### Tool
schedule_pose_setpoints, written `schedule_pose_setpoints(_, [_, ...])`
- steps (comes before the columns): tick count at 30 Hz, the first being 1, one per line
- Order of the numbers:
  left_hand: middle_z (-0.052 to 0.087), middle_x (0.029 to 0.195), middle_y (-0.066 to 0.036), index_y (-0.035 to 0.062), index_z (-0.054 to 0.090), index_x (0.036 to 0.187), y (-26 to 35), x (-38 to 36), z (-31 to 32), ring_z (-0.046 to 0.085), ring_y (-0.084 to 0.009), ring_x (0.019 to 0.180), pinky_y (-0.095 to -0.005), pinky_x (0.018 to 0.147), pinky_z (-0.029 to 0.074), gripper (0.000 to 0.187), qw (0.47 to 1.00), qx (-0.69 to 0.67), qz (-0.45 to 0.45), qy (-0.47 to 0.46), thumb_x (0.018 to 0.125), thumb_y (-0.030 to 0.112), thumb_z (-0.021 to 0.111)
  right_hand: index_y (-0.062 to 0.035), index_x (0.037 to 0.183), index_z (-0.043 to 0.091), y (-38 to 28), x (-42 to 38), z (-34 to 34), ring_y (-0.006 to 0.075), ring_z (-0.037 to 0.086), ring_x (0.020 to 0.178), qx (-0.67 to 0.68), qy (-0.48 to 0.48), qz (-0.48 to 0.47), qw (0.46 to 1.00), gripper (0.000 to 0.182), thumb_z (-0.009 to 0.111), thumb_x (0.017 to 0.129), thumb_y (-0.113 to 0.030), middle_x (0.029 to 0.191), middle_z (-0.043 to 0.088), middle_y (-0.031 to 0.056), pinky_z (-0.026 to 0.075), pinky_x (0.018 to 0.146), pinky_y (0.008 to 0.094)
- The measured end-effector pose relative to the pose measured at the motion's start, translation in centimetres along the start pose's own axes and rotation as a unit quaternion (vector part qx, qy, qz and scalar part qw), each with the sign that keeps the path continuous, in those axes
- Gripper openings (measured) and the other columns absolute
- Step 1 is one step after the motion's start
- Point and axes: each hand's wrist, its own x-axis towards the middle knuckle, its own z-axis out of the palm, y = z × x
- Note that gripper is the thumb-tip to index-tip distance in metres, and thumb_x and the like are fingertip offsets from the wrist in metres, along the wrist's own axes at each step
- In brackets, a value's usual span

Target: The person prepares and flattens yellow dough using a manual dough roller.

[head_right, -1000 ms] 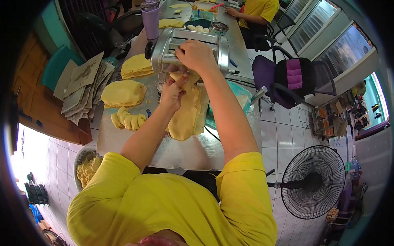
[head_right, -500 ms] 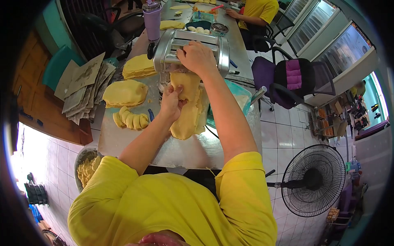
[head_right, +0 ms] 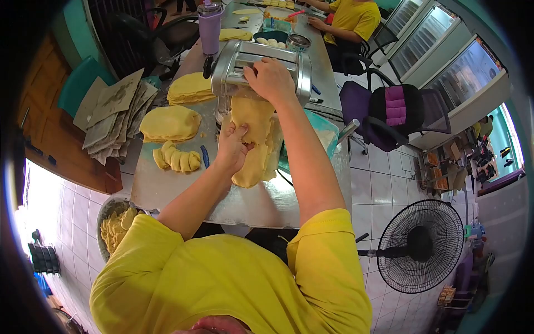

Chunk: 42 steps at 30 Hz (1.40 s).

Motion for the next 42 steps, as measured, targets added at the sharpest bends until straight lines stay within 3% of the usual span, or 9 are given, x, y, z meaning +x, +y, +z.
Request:
schedule_pose_setpoints(4, [0.059, 0.104, -0.003, 0.0094, 0.048, 0.11, -0.2, -0.6, -0.2, 0.061, -0.0171, 0.087, -0.0324, 0.069, 0.05, 0.017, 1.0, 0.01, -0.008, 0.012, 0.094, 0.009, 0.044, -0.0037, 0.079, 0.068, 0.1, 0.2, 0.1, 0.0297, 0.058, 0.087, -0.004, -0.028, 0.007, 1.0, 0.038, 0.05, 0.086, -0.037, 0.086, 0.063, 0.0127, 0.047, 0.078, 0.0404])
schedule_pose_setpoints(6, [0.059, 0.105, -0.003, 0.0089, 0.047, 0.11, -0.3, -0.8, -0.4, 0.061, -0.0175, 0.087, -0.0325, 0.069, 0.05, 0.017, 1.0, 0.008, -0.012, 0.012, 0.094, 0.009, 0.044, -0.0036, 0.08, 0.068, 0.3, 0.0, 0.3, 0.0301, 0.058, 0.087, -0.002, 0.024, -0.022, 0.999, 0.04, 0.049, 0.086, -0.038, 0.087, 0.063, 0.0135, 0.047, 0.079, 0.0409])
schedule_pose_setpoints(25, [0.054, 0.112, -0.005, 0.0087, 0.044, 0.117, -0.6, -3.1, -0.9, 0.057, -0.0201, 0.097, -0.0362, 0.075, 0.05, 0.024, 0.998, 0.009, -0.045, 0.036, 0.093, 0.008, 0.041, -0.0048, 0.079, 0.068, 1.0, 0.5, 0.9, 0.032, 0.058, 0.086, 0.02, -0.018, 0.022, 0.999, 0.04, 0.052, 0.085, -0.041, 0.081, 0.06, 0.0144, 0.046, 0.076, 0.0395])
schedule_pose_setpoints(27, [0.053, 0.113, -0.005, 0.0087, 0.043, 0.118, -1.0, -3.1, -1.7, 0.057, -0.0202, 0.098, -0.037, 0.076, 0.05, 0.025, 0.998, 0.022, -0.049, 0.045, 0.093, 0.008, 0.041, -0.0073, 0.081, 0.069, 1.7, 0.7, 1.6, 0.0313, 0.057, 0.09, 0.001, 0.086, -0.024, 0.996, 0.039, 0.053, 0.084, -0.043, 0.09, 0.061, 0.0124, 0.044, 0.08, 0.0409])
schedule_pose_setpoints(28, [0.053, 0.113, -0.005, 0.0086, 0.043, 0.118, -1.1, -3.2, -2.0, 0.056, -0.0204, 0.1, -0.0377, 0.077, 0.05, 0.025, 0.997, 0.035, -0.045, 0.046, 0.093, 0.008, 0.041, -0.0131, 0.094, 0.068, 1.8, 0.6, 1.7, 0.0299, 0.053, 0.104, -0.044, 0.063, -0.007, 0.997, 0.039, 0.052, 0.084, -0.047, 0.108, 0.059, 0.0102, 0.039, 0.09, 0.044])
schedule_pose_setpoints(31, [0.051, 0.117, -0.006, 0.0087, 0.041, 0.12, -1.2, -3.6, -2.5, 0.055, -0.0212, 0.102, -0.039, 0.078, 0.049, 0.026, 0.998, 0.031, -0.048, 0.039, 0.094, 0.007, 0.04, -0.0199, 0.11, 0.063, 1.4, 0.7, 1.9, 0.0277, 0.046, 0.118, -0.074, 0.052, 0.031, 0.995, 0.044, 0.049, 0.083, -0.053, 0.122, 0.053, 0.0077, 0.031, 0.098, 0.0487])
schedule_pose_setpoints(32, [0.051, 0.117, -0.006, 0.0087, 0.041, 0.12, -1.2, -3.8, -2.4, 0.055, -0.0212, 0.102, -0.039, 0.078, 0.049, 0.026, 0.998, 0.033, -0.05, 0.038, 0.094, 0.007, 0.04, -0.0211, 0.123, 0.054, 1.1, 0.8, 1.4, 0.0258, 0.042, 0.12, -0.081, -0.02, 0.063, 0.994, 0.05, 0.045, 0.085, -0.053, 0.124, 0.051, 0.008, 0.028, 0.101, 0.0481])
schedule_pose_setpoints(34, [0.054, 0.115, -0.004, 0.0102, 0.043, 0.117, -0.9, -4.4, -2.3, 0.056, -0.0179, 0.1, -0.0342, 0.077, 0.046, 0.022, 0.996, 0.039, -0.061, 0.053, 0.095, 0.009, 0.04, -0.0217, 0.124, 0.054, 0.8, 1.1, 1.2, 0.0262, 0.041, 0.122, -0.088, -0.044, 0.074, 0.992, 0.052, 0.043, 0.086, -0.054, 0.127, 0.049, 0.008, 0.027, 0.101, 0.0484])
schedule_pose_setpoints(42, [0.052, 0.118, -0.005, 0.0107, 0.042, 0.117, -1.6, -6.3, -3.5, 0.056, -0.0187, 0.1, -0.0348, 0.076, 0.046, 0.023, 0.994, 0.038, -0.077, 0.064, 0.095, 0.009, 0.04, -0.0265, 0.126, 0.052, 1.7, 1.6, 2.2, 0.0308, 0.038, 0.127, -0.068, -0.071, 0.094, 0.991, 0.06, 0.037, 0.082, -0.065, 0.136, 0.044, 0.0071, 0.021, 0.104, 0.0547])
